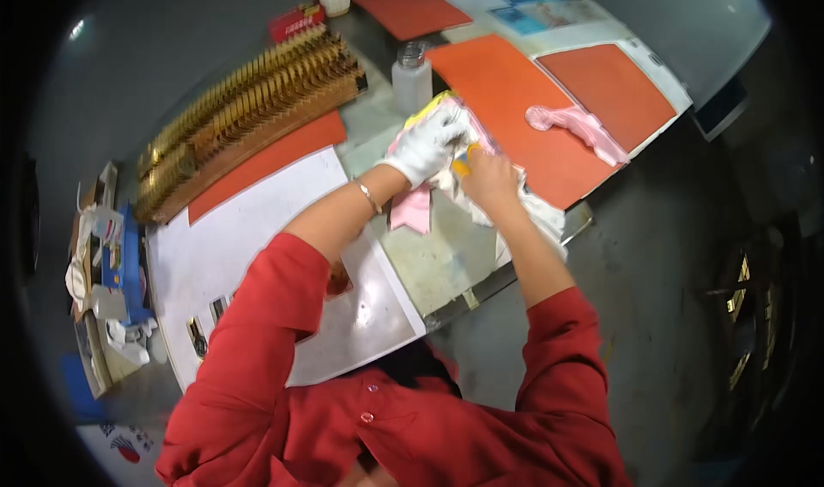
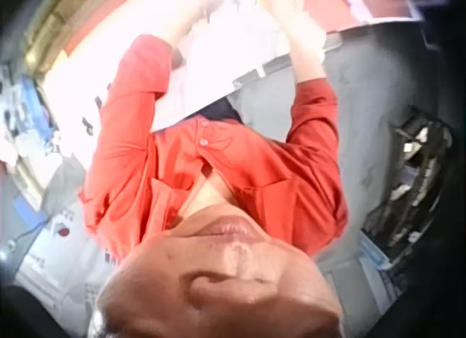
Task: The person cleans small, dark, bottle-shaped metal parts arranged in a metal tray. Using a white cloth and a yellow sponge, they wipe each part individually, occasionally applying liquid from a squeeze bottle. The person moves the cleaned parts to a stack of similar items on the table.
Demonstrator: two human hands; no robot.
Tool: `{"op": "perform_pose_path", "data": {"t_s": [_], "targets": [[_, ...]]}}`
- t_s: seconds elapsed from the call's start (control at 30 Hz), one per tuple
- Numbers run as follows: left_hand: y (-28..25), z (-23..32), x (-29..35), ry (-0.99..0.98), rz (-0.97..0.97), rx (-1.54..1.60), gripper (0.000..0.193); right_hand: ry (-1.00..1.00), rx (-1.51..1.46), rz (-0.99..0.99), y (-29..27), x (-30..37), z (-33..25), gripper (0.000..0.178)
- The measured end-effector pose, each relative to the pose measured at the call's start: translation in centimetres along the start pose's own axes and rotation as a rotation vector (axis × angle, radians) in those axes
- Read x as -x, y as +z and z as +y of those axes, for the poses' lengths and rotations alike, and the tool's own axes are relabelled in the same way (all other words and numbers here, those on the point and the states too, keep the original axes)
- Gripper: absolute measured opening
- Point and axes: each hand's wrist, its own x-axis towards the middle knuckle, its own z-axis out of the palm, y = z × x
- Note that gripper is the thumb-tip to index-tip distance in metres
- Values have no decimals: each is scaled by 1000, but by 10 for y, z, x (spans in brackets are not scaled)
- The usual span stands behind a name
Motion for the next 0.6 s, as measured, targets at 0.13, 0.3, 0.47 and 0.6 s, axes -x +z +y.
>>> {"op": "perform_pose_path", "data": {"t_s": [0.13, 0.3, 0.47, 0.6], "targets": [[17, -11, 5, 108, 137, -83, 21, -111, -54, -154, -4, 18, 7, 21], [16, -3, 4, -30, 94, -51, 17, -92, -72, -321, -35, 79, 13, 21], [-8, 6, -4, -138, -129, 94, 21, -83, 51, -317, -53, 81, 4, 21], [-83, 8, 22, -277, -194, 303, 36, 26, -230, -157, -85, 93, 0, 23]]}}
